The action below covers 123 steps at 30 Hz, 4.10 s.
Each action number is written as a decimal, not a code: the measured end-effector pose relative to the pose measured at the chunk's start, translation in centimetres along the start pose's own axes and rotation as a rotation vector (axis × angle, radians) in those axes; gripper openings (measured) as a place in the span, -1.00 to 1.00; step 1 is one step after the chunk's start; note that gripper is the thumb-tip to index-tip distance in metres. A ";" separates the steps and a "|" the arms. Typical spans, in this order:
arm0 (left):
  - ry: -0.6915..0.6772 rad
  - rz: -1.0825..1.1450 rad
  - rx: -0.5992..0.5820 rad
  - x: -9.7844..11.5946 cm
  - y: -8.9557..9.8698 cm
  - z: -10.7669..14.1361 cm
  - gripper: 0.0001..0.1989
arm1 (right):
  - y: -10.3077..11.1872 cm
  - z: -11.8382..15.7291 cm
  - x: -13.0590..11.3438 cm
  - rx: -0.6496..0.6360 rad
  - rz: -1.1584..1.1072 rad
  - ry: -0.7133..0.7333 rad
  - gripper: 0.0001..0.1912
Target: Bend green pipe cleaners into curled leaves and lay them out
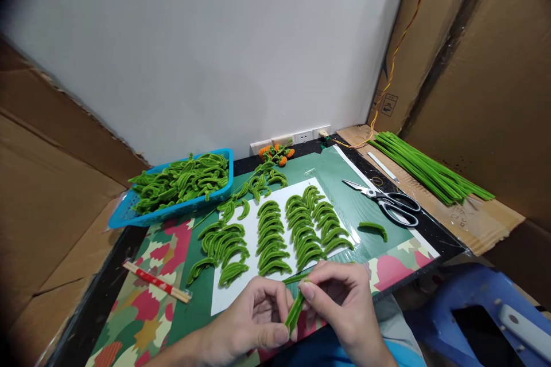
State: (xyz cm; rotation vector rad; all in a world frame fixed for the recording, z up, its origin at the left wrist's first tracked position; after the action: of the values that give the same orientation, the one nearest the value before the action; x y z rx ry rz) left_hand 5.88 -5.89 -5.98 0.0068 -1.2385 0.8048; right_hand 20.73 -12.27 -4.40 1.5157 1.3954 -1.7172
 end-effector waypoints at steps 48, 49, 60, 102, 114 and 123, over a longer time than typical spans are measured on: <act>-0.001 -0.181 -0.002 0.2 -0.5 0.0 -0.42 | 0.1 0.0 -0.1 0.113 -0.014 -0.023 -0.82; 0.003 -0.181 0.005 0.2 -0.5 0.0 -0.42 | 0.3 0.1 0.0 0.121 -0.019 -0.027 -0.83; -0.009 -0.090 -0.038 -0.2 -0.9 -0.1 -0.36 | 0.9 0.0 0.9 0.143 -0.075 -0.059 -0.84; 0.037 -0.013 -0.078 -0.5 -0.8 -0.5 -0.41 | -0.1 -0.4 -0.3 0.206 -0.111 -0.020 -0.79; -0.089 -0.099 0.024 0.0 -1.2 0.4 -0.51 | -0.4 0.1 -0.8 0.096 0.051 0.010 -0.83; -0.090 -0.109 0.034 -0.6 -0.9 0.3 -0.51 | -0.8 0.5 -2.1 0.012 0.347 0.147 -0.72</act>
State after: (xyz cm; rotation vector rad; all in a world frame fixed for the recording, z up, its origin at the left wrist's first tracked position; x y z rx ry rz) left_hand 6.07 -7.00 -6.03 0.1380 -1.2980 0.7372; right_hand 20.42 -12.95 -2.22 1.7995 1.1088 -1.4288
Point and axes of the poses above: each hand's wrist, its own z-axis away from the middle knuckle, its own y-axis out of the back of the hand, x = y × z, the point moved 7 cm from there along -z, towards the middle knuckle, and after that the axes turned 5 degrees about x, right-handed, at the moved point
